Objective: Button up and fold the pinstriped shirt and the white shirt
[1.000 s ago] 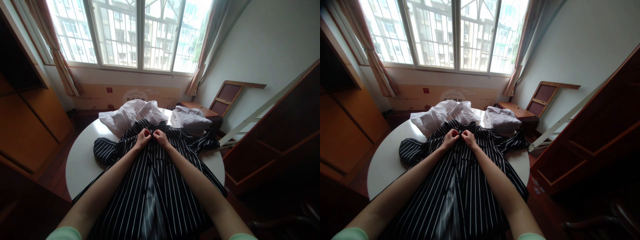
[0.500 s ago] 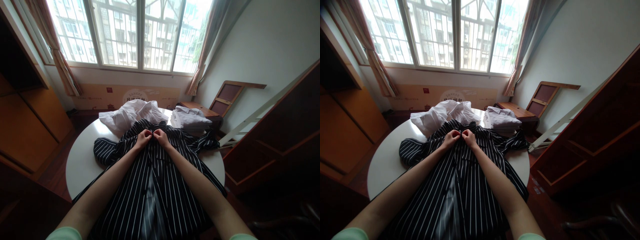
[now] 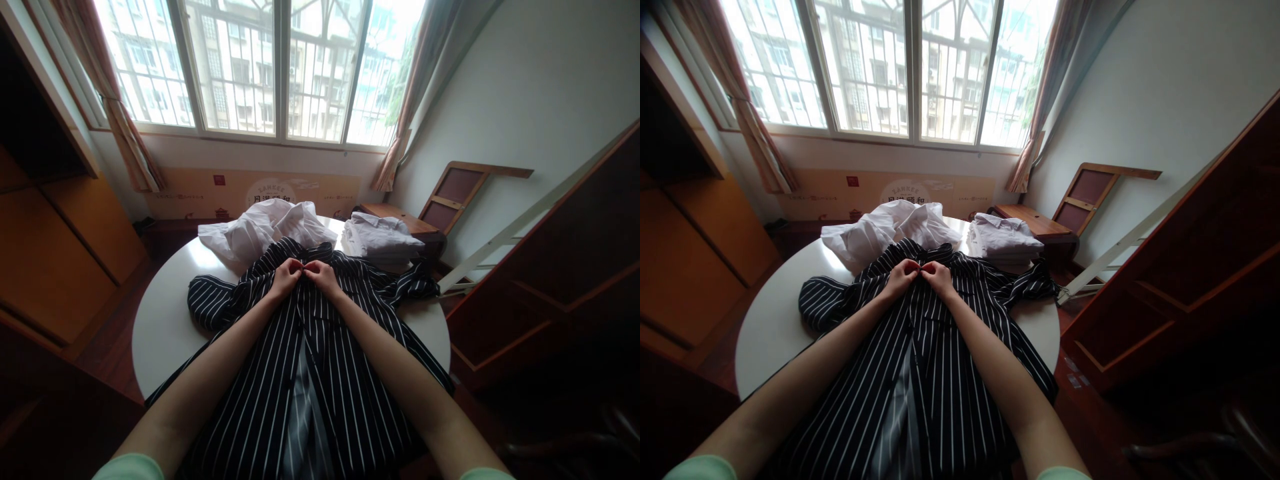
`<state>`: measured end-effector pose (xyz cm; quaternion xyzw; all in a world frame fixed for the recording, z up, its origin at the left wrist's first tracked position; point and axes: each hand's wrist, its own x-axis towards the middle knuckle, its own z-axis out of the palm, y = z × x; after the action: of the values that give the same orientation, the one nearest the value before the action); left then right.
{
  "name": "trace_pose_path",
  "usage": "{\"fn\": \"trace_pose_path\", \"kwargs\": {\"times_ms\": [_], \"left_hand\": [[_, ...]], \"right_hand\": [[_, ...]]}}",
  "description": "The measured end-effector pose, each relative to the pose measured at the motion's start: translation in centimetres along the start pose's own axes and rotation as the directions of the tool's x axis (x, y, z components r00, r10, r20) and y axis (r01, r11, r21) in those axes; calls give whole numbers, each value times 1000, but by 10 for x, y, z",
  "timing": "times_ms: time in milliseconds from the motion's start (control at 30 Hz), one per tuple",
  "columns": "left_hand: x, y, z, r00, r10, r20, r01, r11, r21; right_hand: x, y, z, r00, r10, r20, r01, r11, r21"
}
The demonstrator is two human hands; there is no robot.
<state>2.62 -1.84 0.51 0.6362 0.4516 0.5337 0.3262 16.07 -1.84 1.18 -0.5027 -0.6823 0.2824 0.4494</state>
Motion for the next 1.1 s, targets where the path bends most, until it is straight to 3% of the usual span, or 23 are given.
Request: {"fn": "trace_pose_path", "kwargs": {"times_ms": [400, 867, 1100], "left_hand": [[0, 2, -1, 1000, -13, -25, 13, 1000, 12], [1, -3, -1, 998, -11, -68, 11, 1000, -1], [4, -4, -3, 979, -104, -175, 100, 994, -32]], "right_hand": [[-1, -3, 0, 1000, -13, 5, 13, 1000, -18], [0, -3, 1, 1000, 19, 7, -20, 994, 104], [1, 0, 0, 959, 125, -253, -81, 980, 180]]}}
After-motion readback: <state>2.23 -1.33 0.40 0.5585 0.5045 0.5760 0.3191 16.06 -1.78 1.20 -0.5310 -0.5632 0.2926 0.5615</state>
